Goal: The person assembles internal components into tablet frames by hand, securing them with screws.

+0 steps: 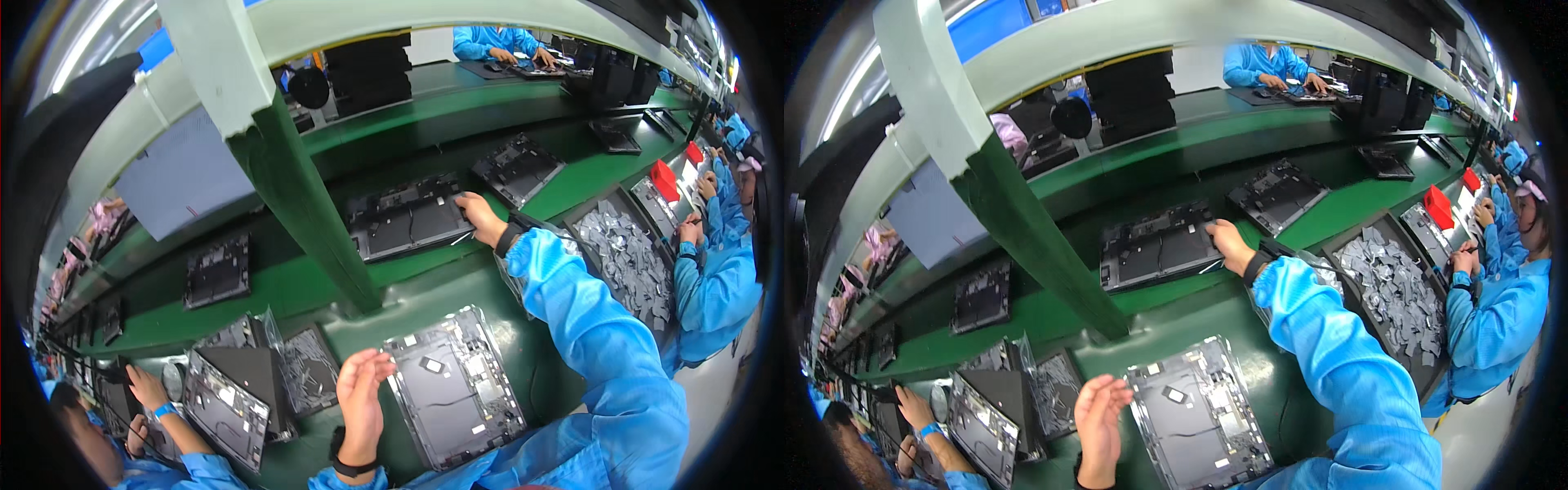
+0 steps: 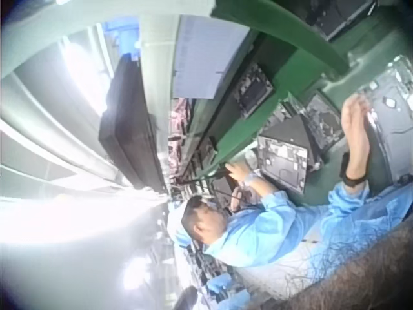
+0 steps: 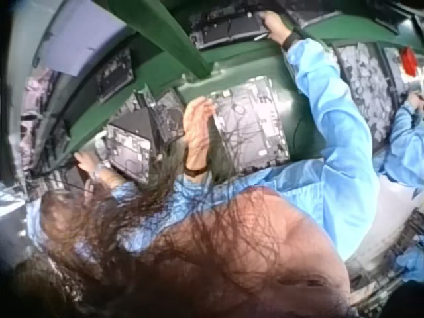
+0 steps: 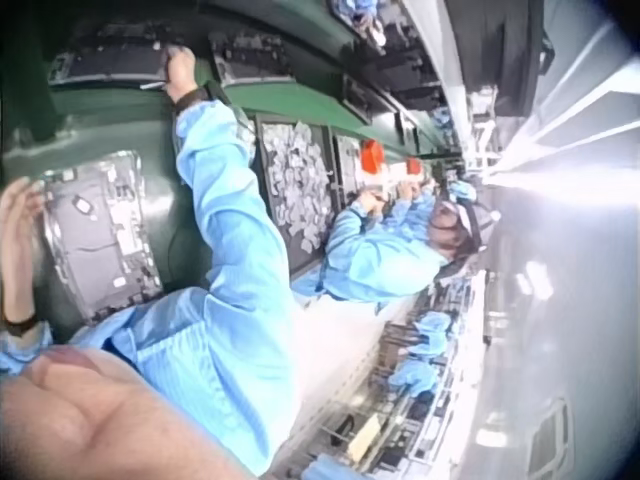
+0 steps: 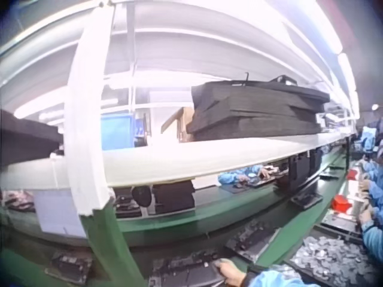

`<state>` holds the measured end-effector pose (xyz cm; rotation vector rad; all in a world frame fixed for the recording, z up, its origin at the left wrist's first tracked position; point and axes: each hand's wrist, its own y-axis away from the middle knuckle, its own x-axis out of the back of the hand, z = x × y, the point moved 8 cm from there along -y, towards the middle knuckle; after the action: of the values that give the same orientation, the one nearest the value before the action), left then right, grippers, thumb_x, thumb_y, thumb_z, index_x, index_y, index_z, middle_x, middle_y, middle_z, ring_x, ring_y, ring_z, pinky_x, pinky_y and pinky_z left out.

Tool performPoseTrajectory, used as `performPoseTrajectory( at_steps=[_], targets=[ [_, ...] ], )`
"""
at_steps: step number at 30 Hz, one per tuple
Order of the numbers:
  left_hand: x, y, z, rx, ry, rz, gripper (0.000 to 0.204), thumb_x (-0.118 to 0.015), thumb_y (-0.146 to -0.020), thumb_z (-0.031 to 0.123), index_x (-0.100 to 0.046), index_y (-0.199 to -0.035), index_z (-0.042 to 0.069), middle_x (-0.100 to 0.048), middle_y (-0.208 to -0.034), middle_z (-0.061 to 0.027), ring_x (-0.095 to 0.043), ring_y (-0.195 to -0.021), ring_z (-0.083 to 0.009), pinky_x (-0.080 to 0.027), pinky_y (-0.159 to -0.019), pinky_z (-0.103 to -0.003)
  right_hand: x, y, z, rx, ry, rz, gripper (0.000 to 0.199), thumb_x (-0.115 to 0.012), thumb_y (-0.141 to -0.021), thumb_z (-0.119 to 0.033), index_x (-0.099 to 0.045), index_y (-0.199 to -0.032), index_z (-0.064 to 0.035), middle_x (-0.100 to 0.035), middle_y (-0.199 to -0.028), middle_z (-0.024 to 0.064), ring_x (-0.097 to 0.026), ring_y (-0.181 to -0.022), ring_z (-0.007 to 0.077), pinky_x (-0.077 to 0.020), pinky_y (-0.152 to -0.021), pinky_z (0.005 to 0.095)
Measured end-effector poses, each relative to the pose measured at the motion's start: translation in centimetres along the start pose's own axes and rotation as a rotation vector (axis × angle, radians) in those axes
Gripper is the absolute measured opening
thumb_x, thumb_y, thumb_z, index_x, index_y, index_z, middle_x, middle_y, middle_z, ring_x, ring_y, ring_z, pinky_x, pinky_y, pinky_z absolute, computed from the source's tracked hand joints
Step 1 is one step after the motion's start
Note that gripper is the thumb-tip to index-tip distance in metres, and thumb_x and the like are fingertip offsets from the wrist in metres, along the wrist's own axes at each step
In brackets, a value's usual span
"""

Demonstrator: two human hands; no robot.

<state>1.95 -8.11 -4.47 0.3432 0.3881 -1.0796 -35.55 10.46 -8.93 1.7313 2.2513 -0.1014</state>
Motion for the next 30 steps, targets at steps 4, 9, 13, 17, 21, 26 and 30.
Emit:
performPoseTrajectory(
  at_steps=[4, 9, 13, 17, 21, 26, 30],
  targets=[
    [0.9, 0.0, -1.1, 0.016, -0.001, 0.016, 0.02, -0.055, -0.096, 0.011, -0.056, -0.111, -0.002, -0.066, -0.102, -0.0166, -0.066, -0.087, -0.0237, -0.053, -0.083, -0.035, -1.1, -4.1, 0.0, 0.127, 0.343, 0.1, 0.024, -0.056, -0.085, -0.009, -0.066, -0.104, 0.0018, -0.068, -0.091, 0.0133, -0.064, -0.085, 0.0211, -0.049, -0.077, 0.0328],
    [0.2, -0.2, -1.5, 0.076, -0.014, -0.034, 0.018, -0.055, -0.098, 0.013, -0.059, -0.11, -0.001, -0.067, -0.104, -0.0154, -0.066, -0.089, -0.022, -0.052, -0.084, -0.034, 1.0, -7.6, -1.0, 0.35, 0.607, 0.079, 0.024, -0.062, -0.084, -0.012, -0.069, -0.103, 0.0001, -0.07, -0.091, 0.0127, -0.065, -0.081, 0.023, -0.0505, -0.077, 0.0341],
    [1.8, 0.1, -2.2, 0.06, -0.036, 0.032, 0.017, -0.054, -0.098, 0.01, -0.059, -0.11, -0.001, -0.068, -0.104, -0.0158, -0.066, -0.089, -0.0222, -0.052, -0.084, -0.034, 3.9, -7.6, -9.8, 0.639, 1.036, 0.134, 0.024, -0.06, -0.086, -0.018, -0.07, -0.103, -0.003, -0.071, -0.099, 0.0164, -0.068, -0.092, 0.0308, -0.0522, -0.083, 0.0387],
    [2.0, 0.6, -1.3, 0.057, -0.036, 0.069, 0.017, -0.053, -0.098, 0.009, -0.059, -0.11, -0.002, -0.067, -0.105, -0.0158, -0.066, -0.091, -0.0218, -0.051, -0.085, -0.034, 15.4, -10.0, -13.3, 0.961, 1.646, 0.588, 0.02, -0.06, -0.08, -0.022, -0.064, -0.085, -0.0036, -0.065, -0.085, 0.0177, -0.063, -0.08, 0.0387, -0.0494, -0.072, 0.0484],
    [0.4, -0.6, -1.9, 0.077, -0.071, 0.078, 0.019, -0.051, -0.097, 0.007, -0.058, -0.113, -0.003, -0.067, -0.107, -0.0154, -0.066, -0.092, -0.0221, -0.051, -0.086, -0.034, 35.1, -16.9, -6.0, 0.756, 2.066, 0.433, 0.022, -0.054, -0.084, -0.019, -0.055, -0.103, -0.0084, -0.064, -0.081, 0.0167, -0.062, -0.075, 0.0345, -0.0488, -0.07, 0.0464],
    [3.2, 1.0, -2.0, 0.05, 0.126, -0.204, 0.022, -0.049, -0.1, 0.012, -0.058, -0.117, -0.001, -0.064, -0.112, -0.0121, -0.062, -0.098, -0.0182, -0.048, -0.09, -0.032, 50.0, -19.6, -18.2, 0.524, 1.69, 0.315, 0.037, -0.065, -0.088, -0.026, -0.065, -0.115, -0.0016, -0.068, -0.091, 0.0182, -0.062, -0.079, 0.0253, -0.0493, -0.074, 0.0363],
    [0.7, -0.1, -3.3, 0.054, 0.034, -0.094, 0.023, -0.049, -0.1, 0.012, -0.057, -0.118, -0.001, -0.063, -0.113, -0.0111, -0.061, -0.098, -0.0174, -0.048, -0.091, -0.032, 36.3, -16.7, -6.9, 0.177, 0.917, 0.203, 0.028, -0.067, -0.083, -0.02, -0.068, -0.1, 0.0026, -0.066, -0.095, 0.0032, -0.058, -0.09, 0.0181, -0.0441, -0.083, 0.0319]
  ],
)
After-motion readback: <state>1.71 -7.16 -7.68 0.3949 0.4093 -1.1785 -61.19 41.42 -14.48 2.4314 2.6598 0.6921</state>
